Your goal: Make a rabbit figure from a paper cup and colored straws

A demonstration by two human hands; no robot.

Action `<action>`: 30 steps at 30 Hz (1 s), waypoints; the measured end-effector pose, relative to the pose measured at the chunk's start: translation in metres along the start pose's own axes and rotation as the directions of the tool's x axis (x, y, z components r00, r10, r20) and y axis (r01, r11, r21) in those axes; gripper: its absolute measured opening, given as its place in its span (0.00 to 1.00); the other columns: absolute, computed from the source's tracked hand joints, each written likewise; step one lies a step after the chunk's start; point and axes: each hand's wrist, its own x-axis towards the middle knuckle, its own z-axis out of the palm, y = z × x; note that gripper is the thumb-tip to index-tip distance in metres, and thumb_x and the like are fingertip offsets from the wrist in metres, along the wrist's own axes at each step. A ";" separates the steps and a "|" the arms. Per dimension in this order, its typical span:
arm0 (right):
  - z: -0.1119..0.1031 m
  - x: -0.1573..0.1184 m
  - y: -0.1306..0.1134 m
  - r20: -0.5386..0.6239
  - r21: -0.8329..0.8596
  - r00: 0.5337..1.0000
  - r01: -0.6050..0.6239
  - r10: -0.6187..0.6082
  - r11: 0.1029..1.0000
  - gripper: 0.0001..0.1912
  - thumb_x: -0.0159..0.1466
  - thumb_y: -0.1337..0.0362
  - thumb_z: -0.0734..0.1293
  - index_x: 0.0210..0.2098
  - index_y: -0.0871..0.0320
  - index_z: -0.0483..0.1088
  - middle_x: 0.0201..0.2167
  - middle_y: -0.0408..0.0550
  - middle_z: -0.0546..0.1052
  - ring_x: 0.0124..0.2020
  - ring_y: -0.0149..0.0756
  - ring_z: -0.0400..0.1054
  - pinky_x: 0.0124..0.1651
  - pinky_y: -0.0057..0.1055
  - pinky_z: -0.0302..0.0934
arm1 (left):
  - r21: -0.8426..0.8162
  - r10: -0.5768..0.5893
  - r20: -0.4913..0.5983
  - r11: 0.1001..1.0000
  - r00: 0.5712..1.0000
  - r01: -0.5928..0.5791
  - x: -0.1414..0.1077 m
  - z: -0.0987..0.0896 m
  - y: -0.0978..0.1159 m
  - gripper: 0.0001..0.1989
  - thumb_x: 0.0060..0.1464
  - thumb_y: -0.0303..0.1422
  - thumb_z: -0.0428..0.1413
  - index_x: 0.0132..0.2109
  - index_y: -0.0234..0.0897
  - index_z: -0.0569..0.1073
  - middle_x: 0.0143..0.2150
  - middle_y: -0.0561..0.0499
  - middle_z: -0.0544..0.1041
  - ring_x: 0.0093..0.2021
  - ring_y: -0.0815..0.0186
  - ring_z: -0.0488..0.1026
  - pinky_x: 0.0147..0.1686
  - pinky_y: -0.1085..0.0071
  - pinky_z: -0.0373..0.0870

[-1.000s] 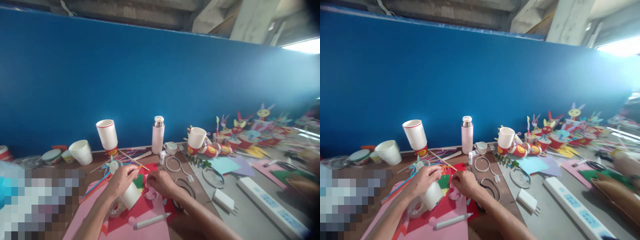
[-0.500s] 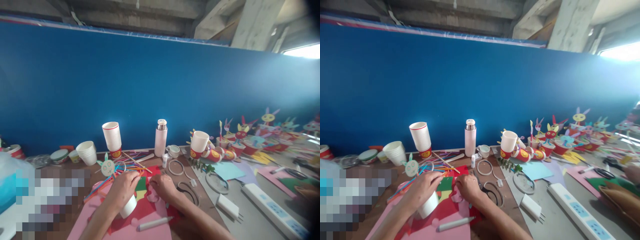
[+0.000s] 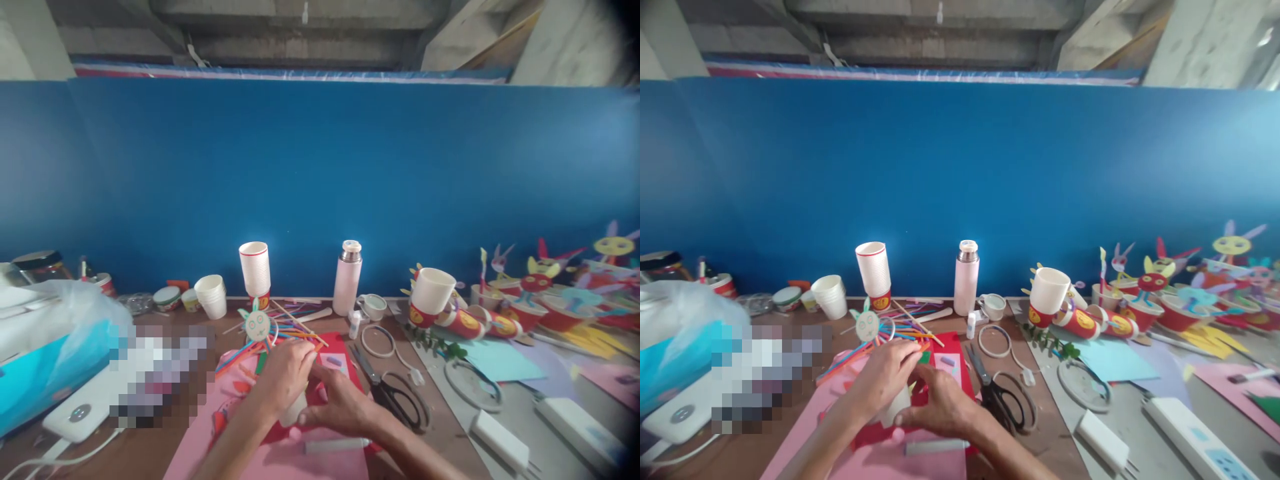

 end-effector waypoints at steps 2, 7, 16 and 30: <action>0.007 -0.001 -0.001 -0.031 -0.003 0.999 -0.028 0.028 1.000 0.27 0.46 0.58 0.74 0.44 0.59 0.68 0.37 0.46 0.74 0.36 0.37 0.67 0.39 0.29 0.59 | -0.006 0.011 -0.003 1.000 1.000 -0.011 0.000 0.002 0.001 0.14 0.57 0.28 0.43 0.33 0.39 0.73 0.33 0.48 0.77 0.36 0.62 0.71 0.37 0.71 0.61; 0.021 -0.001 -0.002 -0.122 0.047 0.991 -0.056 0.061 0.997 0.24 0.46 0.64 0.72 0.43 0.59 0.67 0.39 0.45 0.74 0.38 0.37 0.67 0.39 0.28 0.59 | -0.065 0.010 -0.017 0.998 1.000 -0.011 -0.001 0.003 0.008 0.14 0.57 0.31 0.44 0.33 0.38 0.74 0.33 0.47 0.77 0.36 0.62 0.71 0.37 0.70 0.60; 0.035 -0.002 0.005 -0.091 0.159 0.988 -0.110 0.126 0.981 0.24 0.46 0.69 0.70 0.44 0.59 0.68 0.38 0.44 0.75 0.34 0.35 0.69 0.34 0.26 0.60 | -0.318 -0.071 0.173 0.940 0.982 0.124 -0.004 -0.017 0.007 0.10 0.51 0.31 0.46 0.25 0.37 0.68 0.22 0.56 0.67 0.25 0.69 0.64 0.24 0.76 0.55; 0.038 -0.003 -0.007 -0.092 0.348 0.989 -0.076 0.115 0.934 0.19 0.48 0.72 0.67 0.41 0.61 0.68 0.38 0.47 0.75 0.39 0.41 0.70 0.38 0.30 0.64 | -0.164 -0.112 0.132 0.978 0.985 0.133 -0.007 -0.017 0.019 0.10 0.51 0.30 0.46 0.28 0.37 0.71 0.28 0.52 0.73 0.30 0.67 0.68 0.29 0.75 0.57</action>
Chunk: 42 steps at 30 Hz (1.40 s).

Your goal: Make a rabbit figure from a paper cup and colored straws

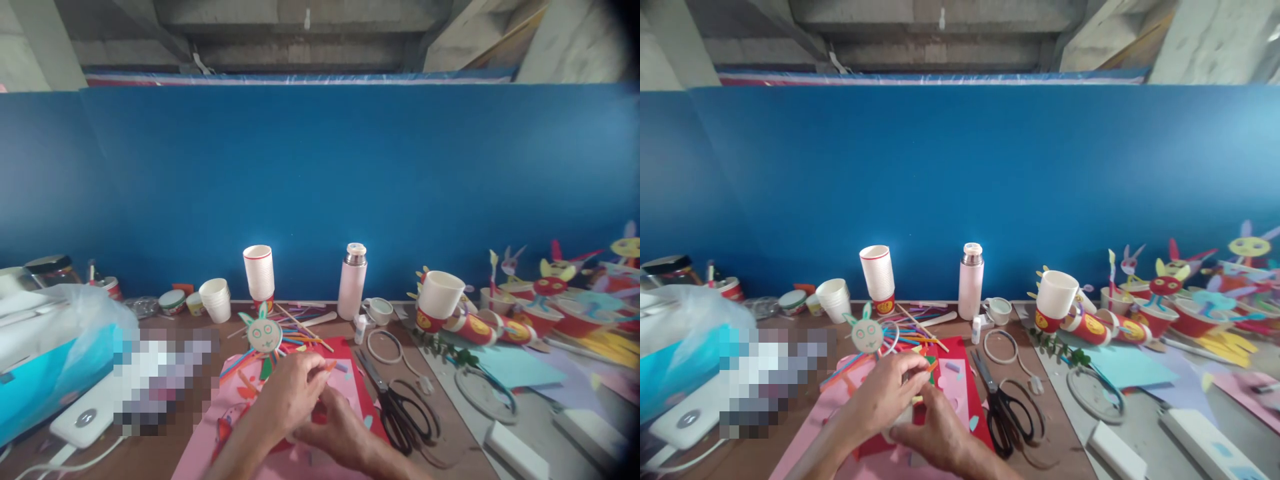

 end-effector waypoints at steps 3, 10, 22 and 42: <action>0.001 0.001 0.006 -0.024 0.011 1.000 0.017 -0.017 1.000 0.22 0.48 0.71 0.68 0.44 0.60 0.66 0.40 0.48 0.75 0.41 0.42 0.70 0.40 0.32 0.64 | -0.006 -0.014 -0.019 1.000 1.000 0.013 -0.001 0.001 -0.001 0.10 0.52 0.31 0.46 0.31 0.38 0.73 0.31 0.51 0.75 0.31 0.66 0.69 0.30 0.74 0.59; -0.001 0.000 -0.002 -0.026 0.024 1.000 0.010 -0.010 1.000 0.21 0.48 0.71 0.68 0.43 0.61 0.67 0.37 0.46 0.76 0.38 0.40 0.71 0.38 0.31 0.65 | -0.059 -0.030 0.009 0.998 1.000 0.030 0.000 0.003 -0.006 0.09 0.52 0.33 0.46 0.30 0.37 0.69 0.28 0.52 0.72 0.29 0.68 0.67 0.28 0.75 0.58; 0.004 0.000 0.002 -0.047 0.030 0.997 0.063 -0.061 0.998 0.17 0.51 0.68 0.69 0.40 0.61 0.68 0.35 0.45 0.76 0.36 0.39 0.72 0.36 0.29 0.66 | -0.003 0.046 0.062 0.999 0.997 -0.046 0.000 -0.003 0.003 0.10 0.53 0.30 0.44 0.26 0.37 0.66 0.24 0.55 0.69 0.26 0.70 0.63 0.27 0.76 0.54; 0.004 0.003 0.007 -0.084 0.085 0.991 0.115 -0.108 0.990 0.22 0.52 0.67 0.69 0.46 0.58 0.63 0.41 0.45 0.72 0.41 0.38 0.69 0.41 0.32 0.66 | 0.039 0.017 0.077 0.999 0.997 -0.020 0.001 -0.006 0.000 0.11 0.51 0.30 0.45 0.27 0.38 0.70 0.26 0.55 0.71 0.27 0.69 0.66 0.27 0.74 0.55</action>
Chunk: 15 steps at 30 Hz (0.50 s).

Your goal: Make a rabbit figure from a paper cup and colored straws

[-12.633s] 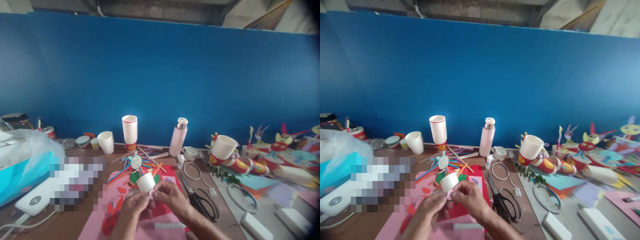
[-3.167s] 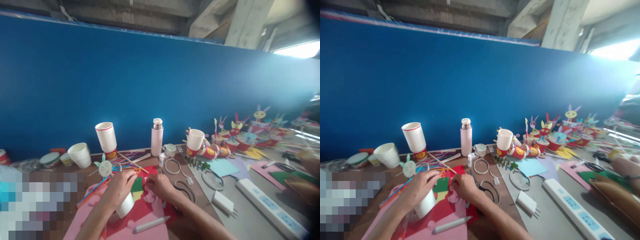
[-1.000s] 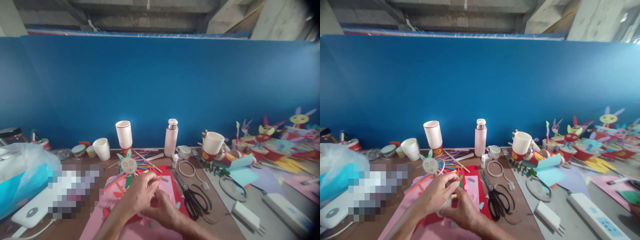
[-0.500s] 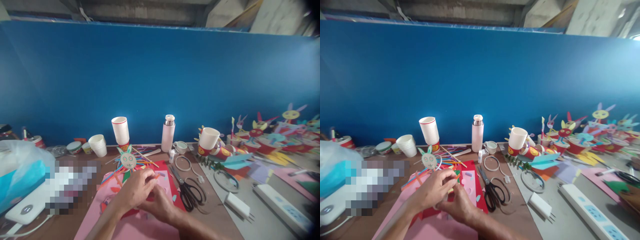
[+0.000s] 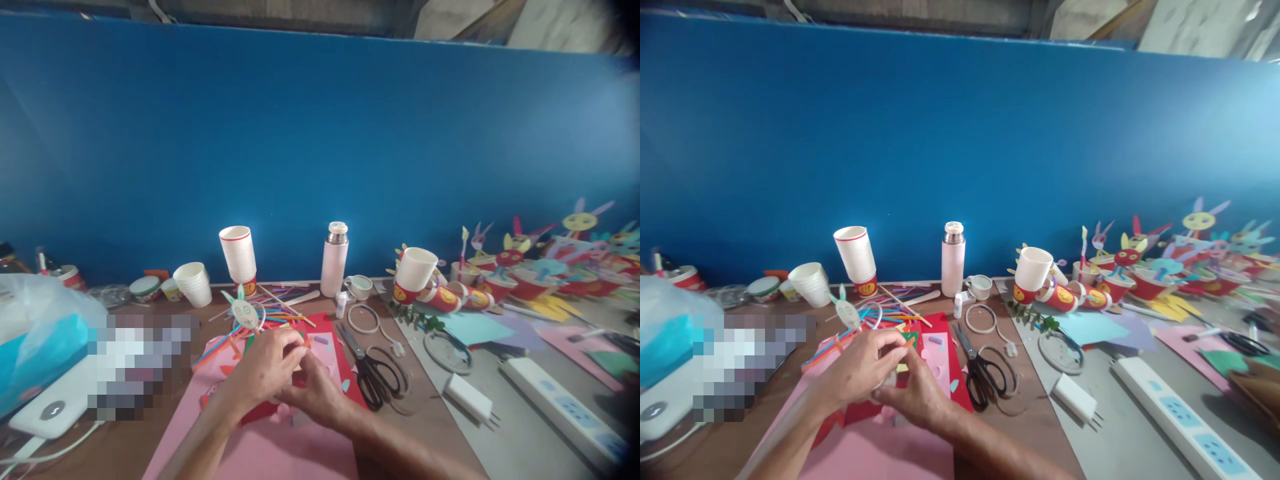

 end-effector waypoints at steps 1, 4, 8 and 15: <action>-0.003 0.002 -0.001 0.004 0.007 1.000 0.011 -0.011 1.000 0.23 0.53 0.67 0.69 0.47 0.57 0.62 0.42 0.46 0.71 0.42 0.37 0.69 0.41 0.32 0.66 | 0.000 -0.006 -0.007 1.000 1.000 0.006 0.000 -0.002 0.000 0.11 0.52 0.30 0.45 0.27 0.38 0.69 0.25 0.55 0.71 0.27 0.70 0.65 0.26 0.74 0.55; -0.018 0.008 -0.008 -0.005 -0.005 0.997 0.073 -0.073 0.997 0.25 0.55 0.66 0.67 0.51 0.56 0.58 0.46 0.48 0.69 0.45 0.37 0.67 0.44 0.33 0.64 | 0.022 -0.017 -0.031 1.000 0.999 0.017 -0.002 -0.009 -0.002 0.12 0.53 0.31 0.44 0.25 0.38 0.67 0.23 0.55 0.69 0.25 0.70 0.64 0.26 0.74 0.53; -0.048 0.019 -0.016 -0.108 -0.061 0.989 0.096 -0.102 0.994 0.24 0.56 0.64 0.66 0.51 0.57 0.58 0.46 0.51 0.67 0.49 0.38 0.63 0.46 0.34 0.61 | 0.097 -0.019 -0.080 0.995 0.997 0.027 -0.003 -0.017 -0.008 0.12 0.53 0.31 0.44 0.24 0.37 0.66 0.24 0.55 0.69 0.26 0.70 0.64 0.28 0.73 0.54; -0.090 0.032 -0.024 -0.285 -0.091 0.952 0.091 -0.114 0.992 0.14 0.57 0.62 0.64 0.42 0.59 0.65 0.36 0.47 0.71 0.38 0.34 0.66 0.41 0.30 0.60 | 0.152 -0.052 -0.049 0.987 0.997 0.059 0.003 -0.014 -0.019 0.12 0.53 0.30 0.45 0.24 0.37 0.68 0.24 0.53 0.71 0.27 0.69 0.66 0.27 0.73 0.53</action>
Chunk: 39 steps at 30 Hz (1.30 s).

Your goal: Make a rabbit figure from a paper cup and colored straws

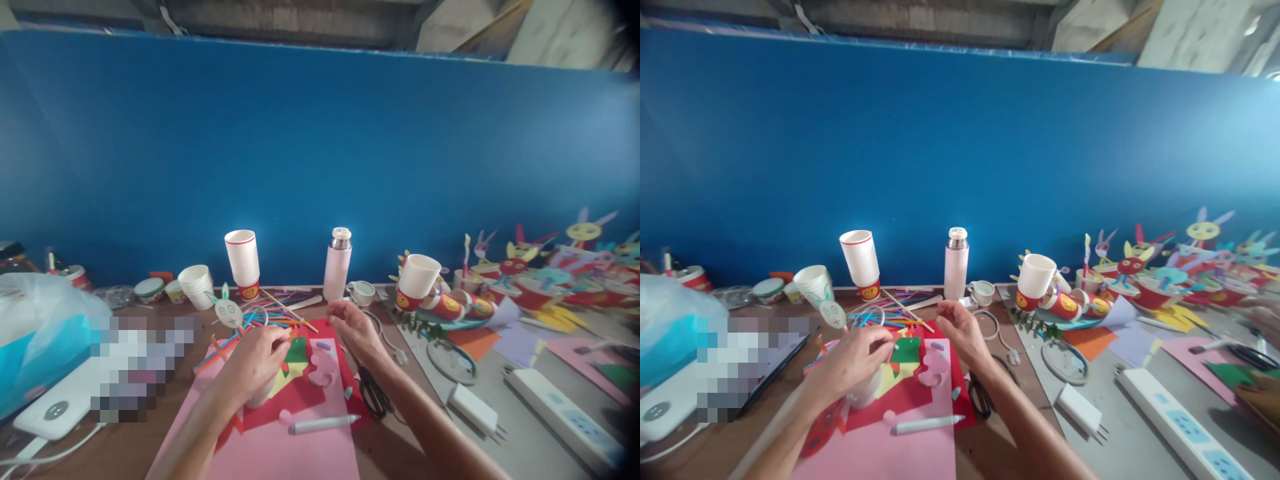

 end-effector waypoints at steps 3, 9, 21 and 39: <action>-0.013 0.005 -0.005 -0.047 -0.082 0.999 -0.030 0.026 0.996 0.13 0.58 0.60 0.63 0.40 0.60 0.67 0.32 0.46 0.72 0.32 0.32 0.66 0.35 0.28 0.60 | -0.021 -0.013 0.016 1.000 1.000 0.013 0.001 0.002 0.000 0.12 0.53 0.30 0.46 0.25 0.37 0.70 0.25 0.52 0.73 0.28 0.68 0.67 0.28 0.74 0.54; -0.038 0.013 -0.013 -0.158 -0.185 0.987 -0.024 -0.006 0.982 0.14 0.57 0.57 0.63 0.36 0.61 0.69 0.27 0.46 0.73 0.28 0.33 0.66 0.29 0.27 0.59 | -0.033 -0.040 -0.001 0.999 0.999 0.040 0.000 -0.001 0.000 0.13 0.53 0.30 0.46 0.27 0.38 0.73 0.27 0.50 0.74 0.30 0.66 0.69 0.31 0.73 0.57; -0.055 0.015 -0.010 -0.116 -0.432 0.992 -0.009 -0.046 0.902 0.12 0.58 0.59 0.60 0.32 0.59 0.71 0.25 0.44 0.73 0.27 0.34 0.65 0.31 0.28 0.58 | 0.047 -0.049 0.020 0.998 0.999 0.048 -0.001 0.000 -0.004 0.13 0.53 0.30 0.46 0.26 0.39 0.73 0.27 0.50 0.75 0.30 0.66 0.70 0.31 0.74 0.57; -0.061 0.021 0.043 -0.191 -0.779 0.981 -0.176 0.040 0.602 0.15 0.54 0.60 0.63 0.41 0.57 0.69 0.33 0.47 0.75 0.34 0.38 0.68 0.32 0.27 0.55 | -0.019 -0.028 -0.001 0.999 1.000 0.028 -0.003 -0.005 0.007 0.14 0.53 0.31 0.44 0.23 0.37 0.67 0.24 0.53 0.71 0.26 0.69 0.66 0.27 0.74 0.53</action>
